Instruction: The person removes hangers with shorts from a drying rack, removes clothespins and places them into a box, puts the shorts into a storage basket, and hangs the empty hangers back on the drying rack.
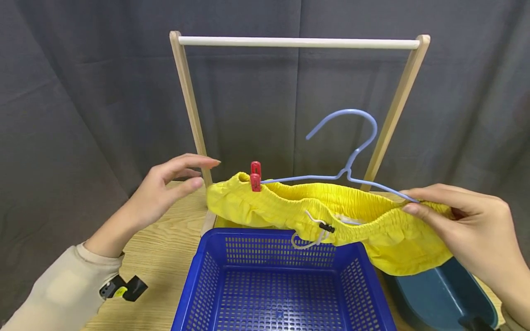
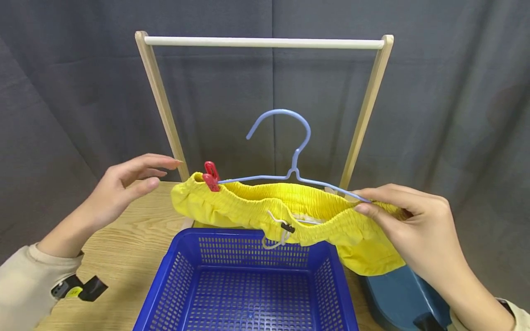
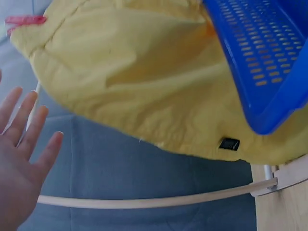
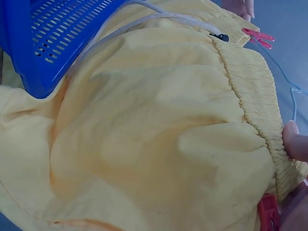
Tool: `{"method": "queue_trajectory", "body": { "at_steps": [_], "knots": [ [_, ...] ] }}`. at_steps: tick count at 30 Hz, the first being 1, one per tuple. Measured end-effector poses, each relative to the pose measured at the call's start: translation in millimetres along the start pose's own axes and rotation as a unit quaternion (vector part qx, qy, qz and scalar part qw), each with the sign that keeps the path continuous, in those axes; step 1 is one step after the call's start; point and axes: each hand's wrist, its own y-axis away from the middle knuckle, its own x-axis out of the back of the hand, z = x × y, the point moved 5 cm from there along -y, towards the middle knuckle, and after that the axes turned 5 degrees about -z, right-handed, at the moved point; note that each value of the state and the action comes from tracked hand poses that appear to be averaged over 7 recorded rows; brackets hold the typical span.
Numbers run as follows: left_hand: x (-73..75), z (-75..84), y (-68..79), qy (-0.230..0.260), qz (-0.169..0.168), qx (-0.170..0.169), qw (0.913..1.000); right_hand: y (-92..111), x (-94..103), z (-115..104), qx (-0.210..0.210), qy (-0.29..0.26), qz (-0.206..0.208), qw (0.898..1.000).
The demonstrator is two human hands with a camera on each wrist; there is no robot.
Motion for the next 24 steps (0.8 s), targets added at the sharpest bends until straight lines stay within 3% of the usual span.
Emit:
{"method": "queue_trajectory", "body": {
  "at_steps": [6,11,14,18,24],
  "knots": [
    [-21.8,9.8,4.2,-0.062,-0.032,-0.002,0.9975,-0.4,-1.1,-0.7,0.0,0.001,0.0,1.0],
    [-37.9,24.1,2.7,-0.161,-0.012,-0.041,0.986,1.2,-0.6,-0.5,0.007,-0.006,0.005,1.0],
    [-43.5,29.7,1.1,-0.196,0.005,-0.064,0.9784,1.0,-0.9,-1.8,0.016,-0.023,0.009,1.0],
    [-46.3,32.1,2.1,-0.207,0.022,-0.066,0.9759,0.7,-2.9,-4.7,0.019,-0.037,0.01,0.999],
    [-49.9,32.9,6.5,-0.201,0.033,-0.065,0.9769,0.1,-7.1,-4.2,0.011,-0.013,-0.013,1.0]
  ]
}}
